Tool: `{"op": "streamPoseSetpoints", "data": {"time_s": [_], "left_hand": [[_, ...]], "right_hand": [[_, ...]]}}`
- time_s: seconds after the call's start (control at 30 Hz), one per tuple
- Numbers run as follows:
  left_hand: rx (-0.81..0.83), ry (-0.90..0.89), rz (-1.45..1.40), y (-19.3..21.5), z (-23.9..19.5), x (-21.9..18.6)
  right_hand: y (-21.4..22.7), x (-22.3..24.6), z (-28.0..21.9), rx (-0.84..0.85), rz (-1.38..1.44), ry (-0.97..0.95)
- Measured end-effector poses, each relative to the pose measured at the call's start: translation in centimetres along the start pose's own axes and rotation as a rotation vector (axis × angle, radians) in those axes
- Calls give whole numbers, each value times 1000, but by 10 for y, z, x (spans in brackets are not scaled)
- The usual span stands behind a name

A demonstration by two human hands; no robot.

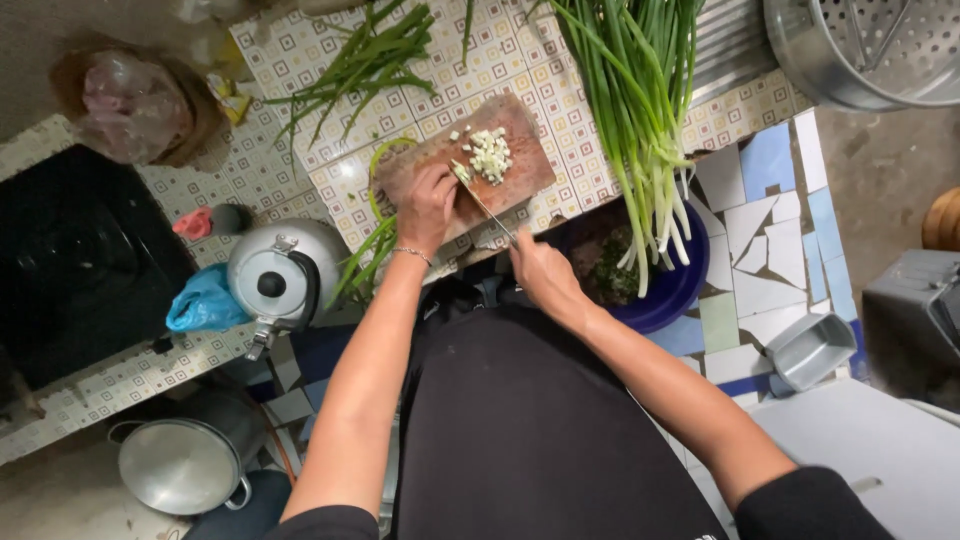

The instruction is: Finely chopping green onions on a wooden cutting board using a kitchen knife in a kitchen setting.

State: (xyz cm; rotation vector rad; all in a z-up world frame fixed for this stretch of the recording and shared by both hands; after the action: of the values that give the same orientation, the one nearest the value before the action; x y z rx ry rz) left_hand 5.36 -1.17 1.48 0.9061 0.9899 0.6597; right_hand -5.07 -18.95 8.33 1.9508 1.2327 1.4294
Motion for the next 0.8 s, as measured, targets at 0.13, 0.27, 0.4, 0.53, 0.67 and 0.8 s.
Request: {"op": "streamPoseSetpoints", "data": {"time_s": [0.13,0.27,0.4,0.53,0.67,0.8], "left_hand": [[0,-4,62,5,-6,-12],[70,-1,7,2,-9,-7],[74,25,-40,-1,-10,-2],[75,41,17,-1,-10,-6],[4,-20,177,25,-4,-15],[90,-31,92,45,-3,-19]], "right_hand": [[-3,-26,-33,51,9,-92],[21,6,-20,32,45,-92],[15,19,-2,45,-53,-58],[-13,0,5,83,-59,-99],[-2,-12,-21,78,-40,-131],[4,-16,-28,117,-1,-186]]}}
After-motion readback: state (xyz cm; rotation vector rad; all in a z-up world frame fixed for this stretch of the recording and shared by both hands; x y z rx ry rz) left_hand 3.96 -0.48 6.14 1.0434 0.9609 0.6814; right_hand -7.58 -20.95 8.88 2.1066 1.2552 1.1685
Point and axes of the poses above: each hand's wrist, its own z-axis towards the middle knuckle, its own y-axis out of the back of the hand, x = y × z, the point moved 6 cm from there along z, towards the middle knuckle, and after that the axes turned 7 degrees about z, right-handed, at the moved point
